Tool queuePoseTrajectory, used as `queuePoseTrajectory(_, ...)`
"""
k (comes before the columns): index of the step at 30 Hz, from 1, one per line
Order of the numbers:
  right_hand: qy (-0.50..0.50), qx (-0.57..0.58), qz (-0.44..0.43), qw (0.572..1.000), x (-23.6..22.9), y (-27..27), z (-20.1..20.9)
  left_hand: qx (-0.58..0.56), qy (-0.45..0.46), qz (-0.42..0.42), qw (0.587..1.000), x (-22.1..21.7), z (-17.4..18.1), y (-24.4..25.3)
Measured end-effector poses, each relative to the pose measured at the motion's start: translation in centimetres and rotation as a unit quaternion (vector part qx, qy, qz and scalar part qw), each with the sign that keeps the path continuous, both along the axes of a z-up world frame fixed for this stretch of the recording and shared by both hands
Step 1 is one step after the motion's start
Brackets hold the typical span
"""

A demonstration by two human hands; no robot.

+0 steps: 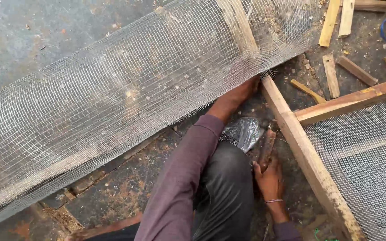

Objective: Assembling a wooden frame with wire mesh using a hammer and nails while sitting on the floor.

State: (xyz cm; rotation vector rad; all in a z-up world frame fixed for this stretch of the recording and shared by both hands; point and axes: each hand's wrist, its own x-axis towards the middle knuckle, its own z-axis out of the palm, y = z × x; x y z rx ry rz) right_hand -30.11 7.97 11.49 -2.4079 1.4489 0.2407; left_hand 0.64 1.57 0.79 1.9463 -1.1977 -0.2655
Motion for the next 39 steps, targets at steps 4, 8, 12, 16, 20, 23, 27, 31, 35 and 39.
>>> queuePoseTrajectory(4, 0.004, 0.065, -0.048, 0.997, -3.3, -0.8, -1.4, -0.037, -0.049, 0.027, 0.998, -0.2, -1.2, -0.3)
queuePoseTrajectory(8, -0.007, 0.147, -0.135, 0.980, -4.2, -0.4, 0.8, -0.007, -0.004, 0.029, 1.000, -0.3, -0.9, -0.5)
queuePoseTrajectory(12, 0.007, 0.225, -0.185, 0.957, -5.5, 2.2, 3.8, -0.031, -0.004, 0.026, 0.999, -0.2, 1.0, 0.8)
queuePoseTrajectory(16, -0.085, 0.301, -0.156, 0.937, -6.0, 2.7, 4.6, 0.006, 0.002, 0.013, 1.000, -0.1, 1.5, 0.9)
queuePoseTrajectory(20, -0.193, 0.335, -0.107, 0.916, 0.7, 1.3, 7.9, -0.030, -0.021, 0.031, 0.999, -0.3, 0.3, 0.3)
queuePoseTrajectory(23, -0.290, 0.343, -0.128, 0.884, 7.9, 0.0, 10.2, -0.039, -0.006, 0.036, 0.999, 0.1, 0.7, -0.2)
queuePoseTrajectory(27, -0.356, 0.308, -0.142, 0.871, 13.7, -2.1, 10.0, -0.015, -0.013, 0.037, 0.999, -0.2, -0.1, -0.8)
queuePoseTrajectory(31, -0.380, 0.296, -0.147, 0.864, 16.0, -4.0, 8.8, -0.004, 0.004, 0.041, 0.999, 0.6, 2.2, 0.3)
queuePoseTrajectory(35, -0.378, 0.303, -0.138, 0.864, 17.2, -4.6, 8.5, -0.035, 0.035, 0.048, 0.998, -0.1, 0.8, -0.2)
queuePoseTrajectory(39, -0.326, 0.298, -0.150, 0.884, 17.7, -5.2, 7.7, -0.038, 0.020, 0.053, 0.998, -0.3, 0.4, -0.2)
